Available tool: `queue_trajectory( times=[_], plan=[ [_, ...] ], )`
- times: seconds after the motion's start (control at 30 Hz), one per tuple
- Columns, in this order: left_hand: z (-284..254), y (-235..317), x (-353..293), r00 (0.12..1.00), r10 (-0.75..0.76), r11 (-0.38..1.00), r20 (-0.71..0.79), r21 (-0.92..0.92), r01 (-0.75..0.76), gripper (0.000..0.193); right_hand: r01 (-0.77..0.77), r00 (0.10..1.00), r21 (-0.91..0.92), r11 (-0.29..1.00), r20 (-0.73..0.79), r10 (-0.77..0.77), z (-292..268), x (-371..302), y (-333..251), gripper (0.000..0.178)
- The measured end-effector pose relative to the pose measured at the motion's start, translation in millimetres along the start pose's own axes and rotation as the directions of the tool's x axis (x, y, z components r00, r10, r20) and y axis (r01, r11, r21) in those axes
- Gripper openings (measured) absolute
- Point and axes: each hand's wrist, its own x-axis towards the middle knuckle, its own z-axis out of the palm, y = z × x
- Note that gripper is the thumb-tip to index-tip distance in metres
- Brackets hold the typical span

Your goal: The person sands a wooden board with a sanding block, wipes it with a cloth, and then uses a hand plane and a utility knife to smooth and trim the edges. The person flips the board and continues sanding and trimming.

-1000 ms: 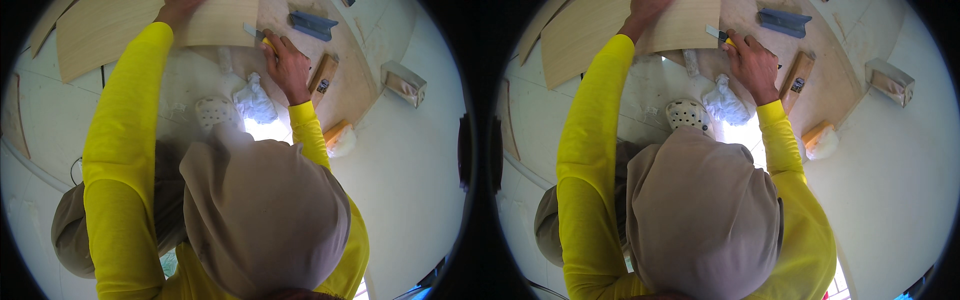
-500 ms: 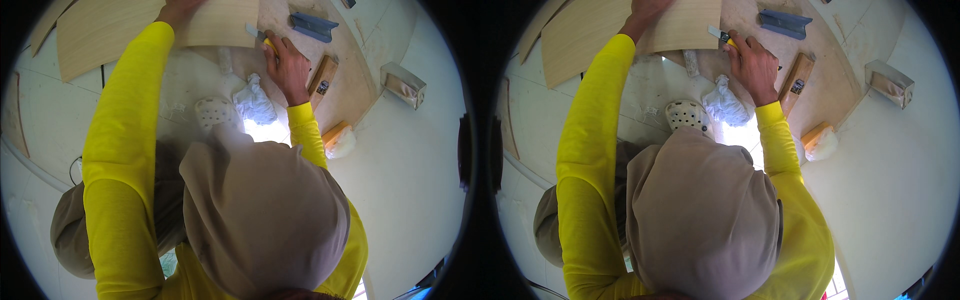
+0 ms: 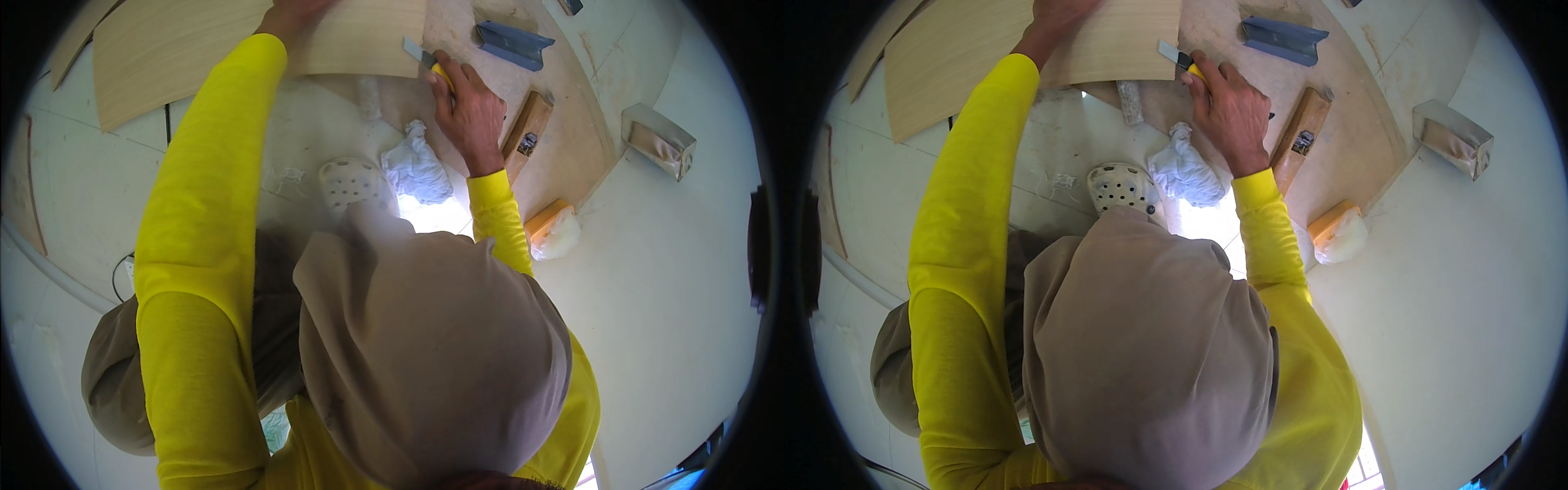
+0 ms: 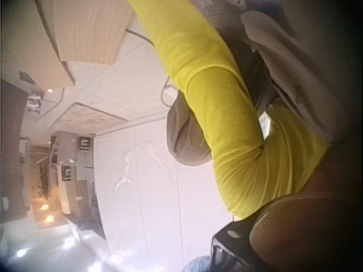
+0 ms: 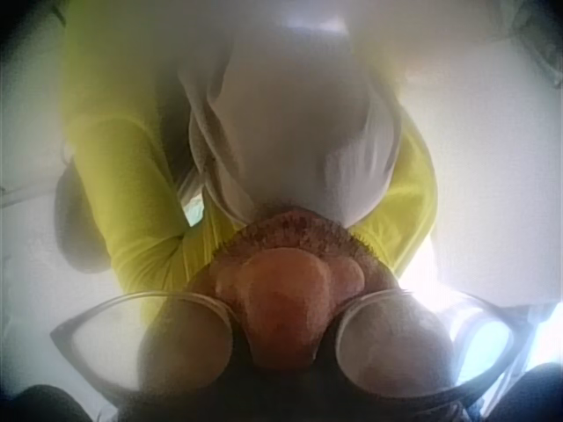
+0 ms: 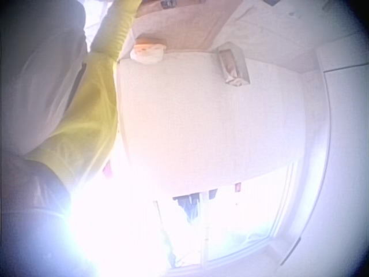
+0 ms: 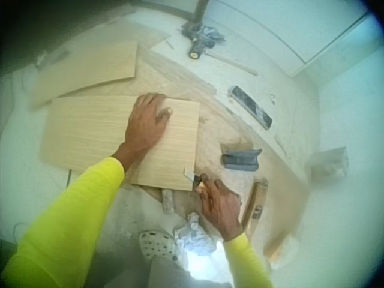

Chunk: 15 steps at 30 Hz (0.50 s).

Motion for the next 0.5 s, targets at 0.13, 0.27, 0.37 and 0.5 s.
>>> queue_trajectory(
  times=[0.13, 0.27, 0.37, 0.5],
  plan=[
    [0.1, -3.8, 0.3, 1.0, 0.021, 1.0, -0.023, 0.019, -0.02, 0.051, 0.016, 0.999, -0.039, 0.999, 0.031, -0.015, -0.1, 8.2, -1.4, 0.036],
    [1.6, 0.1, 0.6, 1.0, 0.002, 1.0, -0.011, 0.017, -0.002, 0.051, 0.025, 1.0, -0.015, 1.0, -0.008, -0.025, 1.5, 2.2, 6.1, 0.037],
    [-0.1, -3.9, 1.2, 1.0, 0.011, 1.0, -0.006, 0.018, -0.011, 0.051, 0.033, 0.999, -0.01, 0.999, -0.003, -0.033, 3.8, 5.3, 4.4, 0.037],
    [4.4, -4.1, 0.1, 1.0, 0.019, 0.999, -0.025, 0.037, -0.018, 0.052, -0.015, 0.999, -0.023, 1.0, 0.032, 0.016, -0.1, -0.8, 0.3, 0.038]
  ],
)
